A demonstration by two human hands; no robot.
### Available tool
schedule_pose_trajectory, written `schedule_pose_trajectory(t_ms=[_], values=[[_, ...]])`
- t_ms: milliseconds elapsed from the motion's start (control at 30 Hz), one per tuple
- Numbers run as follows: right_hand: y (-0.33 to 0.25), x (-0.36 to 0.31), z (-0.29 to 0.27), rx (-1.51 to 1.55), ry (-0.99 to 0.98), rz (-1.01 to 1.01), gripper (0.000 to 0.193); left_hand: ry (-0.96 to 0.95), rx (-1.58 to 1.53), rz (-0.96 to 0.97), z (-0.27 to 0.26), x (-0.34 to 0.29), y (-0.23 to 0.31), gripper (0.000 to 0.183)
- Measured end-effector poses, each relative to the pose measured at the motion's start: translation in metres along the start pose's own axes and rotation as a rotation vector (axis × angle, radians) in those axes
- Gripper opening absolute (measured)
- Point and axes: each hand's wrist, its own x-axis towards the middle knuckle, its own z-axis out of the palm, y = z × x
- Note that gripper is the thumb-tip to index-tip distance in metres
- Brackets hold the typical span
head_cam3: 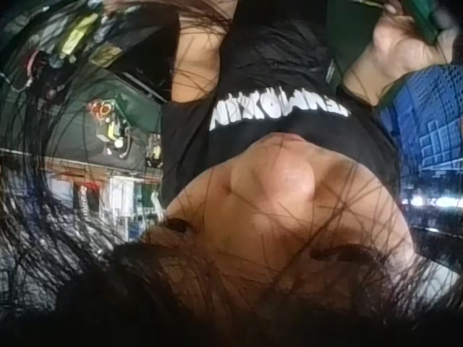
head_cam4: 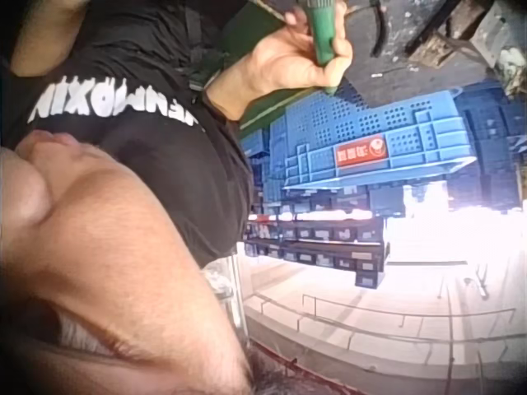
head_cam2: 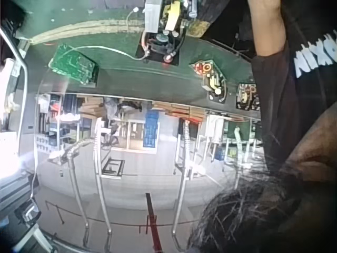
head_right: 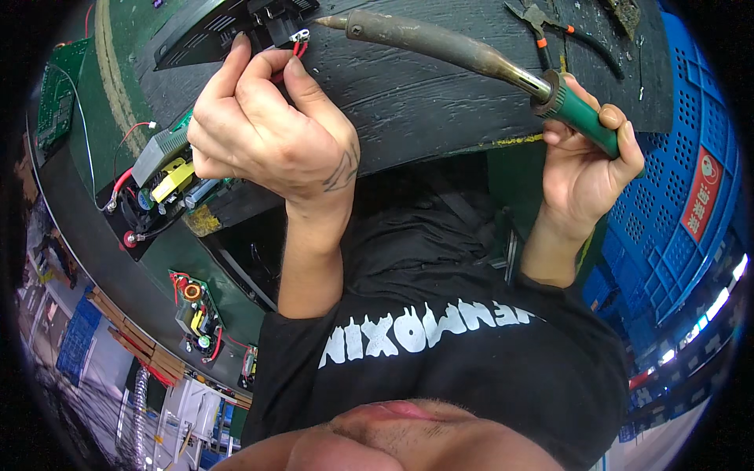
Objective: Soldering wires and small components onto circuit boards using a soldering iron.
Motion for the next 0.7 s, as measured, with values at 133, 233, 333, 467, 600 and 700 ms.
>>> schedule_pose_trajectory(t_ms=[133,233,333,467,600,700], values=[[0.0,0.0,0.0,0.0,-0.001,-0.009,0.028,-0.012,-0.007,0.002,-0.002,0.0,-0.001,0.01],[-0.001,0.0,0.001,0.007,0.001,-0.016,0.028,-0.054,-0.067,0.001,-0.009,0.004,-0.002,0.013],[-0.003,-0.003,-0.002,0.001,0.01,-0.025,0.028,-0.088,-0.194,-0.015,-0.018,0.009,-0.003,0.019],[-0.008,-0.009,-0.005,-0.009,0.022,-0.036,0.025,-0.17,-0.185,-0.04,-0.038,0.015,-0.016,0.029],[-0.008,-0.015,-0.007,0.006,-0.018,-0.039,0.025,-0.201,-0.209,0.069,-0.031,0.022,-0.032,0.024],[-0.014,-0.021,-0.009,0.011,0.037,-0.079,0.026,-0.224,-0.237,0.127,-0.032,0.028,-0.038,0.017]])
